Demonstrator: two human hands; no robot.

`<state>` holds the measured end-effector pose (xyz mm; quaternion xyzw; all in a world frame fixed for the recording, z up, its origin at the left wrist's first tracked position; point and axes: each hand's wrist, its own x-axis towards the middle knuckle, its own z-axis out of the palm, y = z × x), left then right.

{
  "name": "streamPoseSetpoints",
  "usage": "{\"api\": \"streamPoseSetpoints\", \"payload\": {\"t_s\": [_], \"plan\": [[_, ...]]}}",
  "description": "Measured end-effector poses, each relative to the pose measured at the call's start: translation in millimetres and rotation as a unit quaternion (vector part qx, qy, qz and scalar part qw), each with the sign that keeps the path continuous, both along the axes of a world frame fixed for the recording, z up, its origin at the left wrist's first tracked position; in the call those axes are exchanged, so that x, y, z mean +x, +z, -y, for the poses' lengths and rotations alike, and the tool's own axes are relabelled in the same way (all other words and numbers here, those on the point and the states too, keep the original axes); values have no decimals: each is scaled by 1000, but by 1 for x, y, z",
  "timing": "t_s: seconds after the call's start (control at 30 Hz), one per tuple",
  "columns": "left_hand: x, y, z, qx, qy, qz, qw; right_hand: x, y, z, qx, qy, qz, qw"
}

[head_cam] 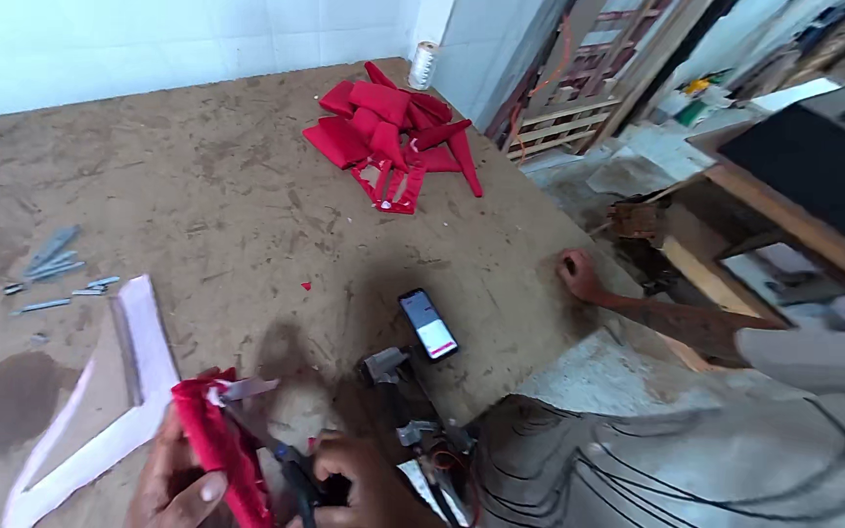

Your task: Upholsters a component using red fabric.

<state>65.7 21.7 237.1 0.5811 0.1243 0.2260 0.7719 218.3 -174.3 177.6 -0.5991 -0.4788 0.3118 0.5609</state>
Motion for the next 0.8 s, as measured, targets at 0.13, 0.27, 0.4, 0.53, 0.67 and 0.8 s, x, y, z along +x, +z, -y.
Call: {"api": "streamPoseSetpoints", "payload": {"t_s": [0.13, 0.27, 0.4, 0.53, 0.67, 0.8], "plan": [[1, 3, 5, -94, 27, 30, 995, 3, 0, 5, -63, -19, 19, 998], [-5, -3, 9, -216, -21, 60, 974, 10, -2, 15, -140, -20, 40, 989], [-12, 2, 12, -178, -73, 14, 981, 13, 4, 4, -103, -26, 89, 990], [-18, 0, 18, -184, -58, -36, 981, 25, 15, -3, -96, -11, 110, 989], [-17, 19, 16, -279, -88, -55, 955, 30, 16, -5, -87, 17, 95, 991], [-11, 33, 12, -307, -110, -45, 944, 28, 3, -4, -14, 32, 88, 996]]}}
